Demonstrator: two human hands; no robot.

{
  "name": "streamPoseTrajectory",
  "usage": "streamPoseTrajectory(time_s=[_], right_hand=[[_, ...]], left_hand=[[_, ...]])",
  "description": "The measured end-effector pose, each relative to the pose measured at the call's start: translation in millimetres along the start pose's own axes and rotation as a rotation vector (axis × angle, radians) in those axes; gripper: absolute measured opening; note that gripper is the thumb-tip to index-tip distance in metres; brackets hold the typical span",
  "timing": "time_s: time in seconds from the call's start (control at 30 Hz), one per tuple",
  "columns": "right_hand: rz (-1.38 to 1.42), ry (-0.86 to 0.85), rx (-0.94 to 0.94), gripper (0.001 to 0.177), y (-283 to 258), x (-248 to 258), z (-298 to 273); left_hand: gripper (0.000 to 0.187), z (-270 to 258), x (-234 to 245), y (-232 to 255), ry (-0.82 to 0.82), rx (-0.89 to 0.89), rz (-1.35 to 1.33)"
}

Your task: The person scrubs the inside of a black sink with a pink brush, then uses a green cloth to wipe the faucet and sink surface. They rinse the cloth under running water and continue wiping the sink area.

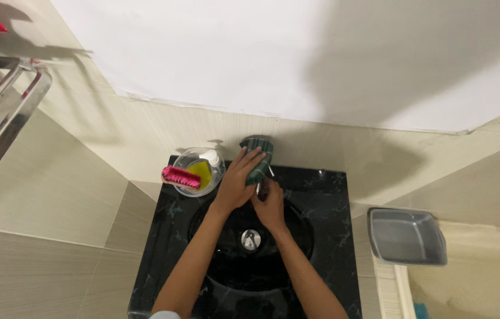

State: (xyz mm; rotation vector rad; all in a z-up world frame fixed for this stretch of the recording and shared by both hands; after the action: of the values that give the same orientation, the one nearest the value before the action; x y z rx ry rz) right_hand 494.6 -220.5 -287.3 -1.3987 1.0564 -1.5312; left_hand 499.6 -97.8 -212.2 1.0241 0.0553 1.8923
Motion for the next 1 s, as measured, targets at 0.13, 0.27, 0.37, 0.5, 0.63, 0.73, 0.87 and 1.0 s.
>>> streamPoseTrajectory(time_s=[0.13, 0.27, 0.37, 0.5, 0.63, 0.73, 0.87, 1.0], right_hand=[[0.069, -0.048, 0.111, 0.03, 5.1, 1.2, 2.9], [0.147, -0.113, 0.153, 0.029, 12.6, 8.3, 3.9], [0.086, -0.097, 0.009, 0.039, 20.0, 8.6, 13.6], [-0.069, -0.085, -0.062, 0.043, 25.9, 5.2, 15.8], [0.029, -0.023, 0.22, 0.051, 9.8, 12.5, 14.7], [-0.015, -0.043, 0.061, 0.052, 12.6, 12.1, 15.4], [-0.208, -0.01, 0.031, 0.062, 8.2, 17.0, 8.1], [-0.223, 0.094, 0.209, 0.059, -1.0, 14.1, 2.2]], left_hand=[[0.065, 13.8, -18.7, 3.7, 0.104, 0.096, 0.057], [0.063, 7.5, -20.6, 20.5, -0.004, -0.038, 0.081], [0.059, 10.0, -13.4, 8.8, 0.02, -0.015, 0.0], [0.051, 24.5, -23.9, 2.4, 0.241, 0.164, 0.02], [0.056, 25.5, -32.2, 22.9, 0.038, 0.054, 0.121], [0.057, 14.5, -20.9, 16.1, 0.024, 0.064, -0.008], [0.06, 18.7, -34.1, -0.8, 0.13, 0.197, -0.042], [0.052, 20.2, -36.7, 0.2, 0.163, 0.24, 0.005]])
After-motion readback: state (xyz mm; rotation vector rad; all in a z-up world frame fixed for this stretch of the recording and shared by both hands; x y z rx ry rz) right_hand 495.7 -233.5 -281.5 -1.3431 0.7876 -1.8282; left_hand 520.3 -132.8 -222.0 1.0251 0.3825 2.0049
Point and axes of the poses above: each hand's wrist, its own z-axis towards the middle knuckle, its own x-axis out of the back of the hand, y = z × x, the point moved 6 cm from there along z, towards the middle knuckle, and after that the axes turned 13 degrees about -x, right-handed, at the moved point
